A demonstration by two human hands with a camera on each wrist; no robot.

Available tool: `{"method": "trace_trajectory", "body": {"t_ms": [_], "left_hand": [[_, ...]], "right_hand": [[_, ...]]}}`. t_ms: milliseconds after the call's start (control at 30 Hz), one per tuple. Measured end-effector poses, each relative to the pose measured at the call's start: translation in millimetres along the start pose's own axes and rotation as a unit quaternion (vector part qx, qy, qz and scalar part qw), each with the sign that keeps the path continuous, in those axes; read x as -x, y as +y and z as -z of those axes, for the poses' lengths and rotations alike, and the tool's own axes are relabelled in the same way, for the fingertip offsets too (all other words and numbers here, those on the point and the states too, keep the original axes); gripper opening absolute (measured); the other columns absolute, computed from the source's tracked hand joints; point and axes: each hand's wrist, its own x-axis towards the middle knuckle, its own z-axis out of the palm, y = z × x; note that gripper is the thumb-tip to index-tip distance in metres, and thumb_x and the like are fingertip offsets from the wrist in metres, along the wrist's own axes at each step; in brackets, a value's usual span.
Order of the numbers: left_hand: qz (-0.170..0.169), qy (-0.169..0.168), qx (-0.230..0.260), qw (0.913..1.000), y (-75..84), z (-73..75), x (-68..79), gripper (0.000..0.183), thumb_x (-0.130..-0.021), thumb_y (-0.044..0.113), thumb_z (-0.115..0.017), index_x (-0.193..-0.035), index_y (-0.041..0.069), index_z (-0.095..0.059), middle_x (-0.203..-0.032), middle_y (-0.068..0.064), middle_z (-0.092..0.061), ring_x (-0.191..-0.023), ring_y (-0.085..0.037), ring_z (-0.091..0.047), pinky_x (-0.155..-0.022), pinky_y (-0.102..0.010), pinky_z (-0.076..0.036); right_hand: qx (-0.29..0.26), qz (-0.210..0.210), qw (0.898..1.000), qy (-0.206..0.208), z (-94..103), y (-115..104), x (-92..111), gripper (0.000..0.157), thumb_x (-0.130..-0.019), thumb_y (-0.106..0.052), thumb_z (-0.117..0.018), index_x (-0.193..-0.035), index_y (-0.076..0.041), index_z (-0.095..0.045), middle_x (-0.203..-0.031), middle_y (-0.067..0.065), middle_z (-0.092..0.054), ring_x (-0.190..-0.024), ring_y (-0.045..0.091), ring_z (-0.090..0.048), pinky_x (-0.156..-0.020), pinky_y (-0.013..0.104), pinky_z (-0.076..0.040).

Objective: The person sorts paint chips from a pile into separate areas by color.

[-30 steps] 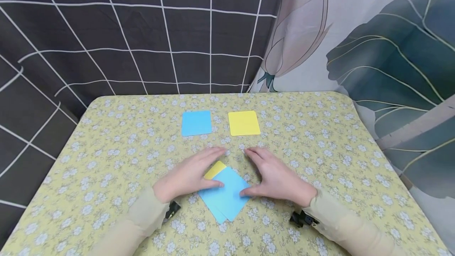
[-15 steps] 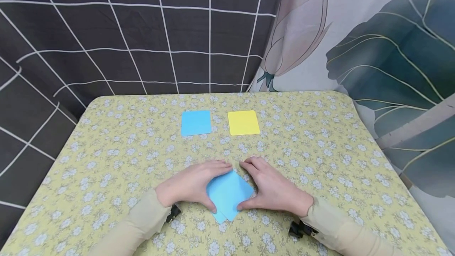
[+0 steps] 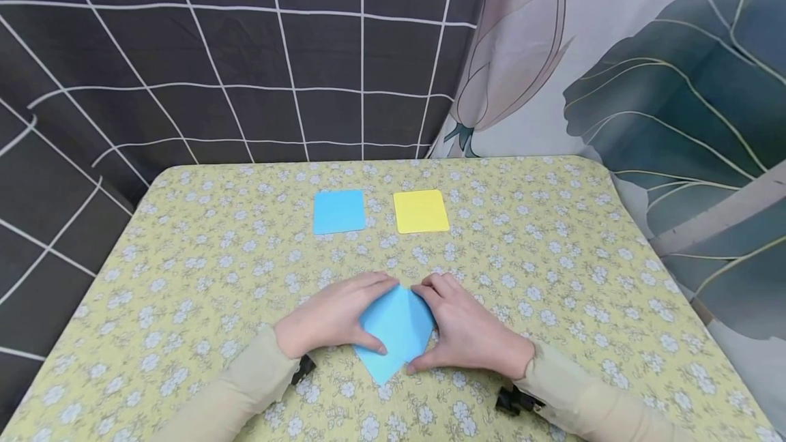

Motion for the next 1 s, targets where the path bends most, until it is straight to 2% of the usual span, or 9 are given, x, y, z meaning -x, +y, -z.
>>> {"method": "trace_trajectory", "body": {"t_ms": [200,467,1000], "left_hand": [[-0.001,0.009,-0.010,0.9999,0.5,0.1,0.5,0.101,-0.076,0.055,-0.086,-0.152,0.004,-0.045,-0.150,-0.011,-0.049,-0.134,-0.027,-0.049,-0.106,-0.041,-0.048],[0.004,0.010,-0.017,0.9998,0.6,-1.4,0.0,0.101,-0.076,0.056,-0.086,-0.152,0.004,-0.045,-0.150,-0.010,-0.048,-0.135,-0.026,-0.048,-0.106,-0.042,-0.047],[0.002,0.006,-0.004,1.0000,-0.4,-1.4,-0.5,0.107,-0.074,0.052,-0.089,-0.155,0.003,-0.040,-0.154,-0.010,-0.045,-0.138,-0.027,-0.046,-0.108,-0.041,-0.045]], "right_hand": [[0.006,-0.001,1.000,-0.003,-0.2,-0.5,-0.4,0.110,-0.061,-0.071,-0.087,-0.139,0.001,-0.056,-0.121,0.004,-0.051,-0.105,0.016,-0.046,-0.086,0.033,-0.053],[0.001,0.001,1.000,-0.003,0.8,-0.8,-3.5,0.105,-0.059,-0.063,-0.092,-0.134,0.002,-0.057,-0.120,0.006,-0.051,-0.104,0.017,-0.047,-0.086,0.033,-0.054],[-0.026,0.000,1.000,-0.007,3.3,1.1,-6.5,0.106,-0.059,-0.056,-0.094,-0.139,0.000,-0.053,-0.125,0.006,-0.050,-0.107,0.016,-0.050,-0.089,0.035,-0.055]]}}
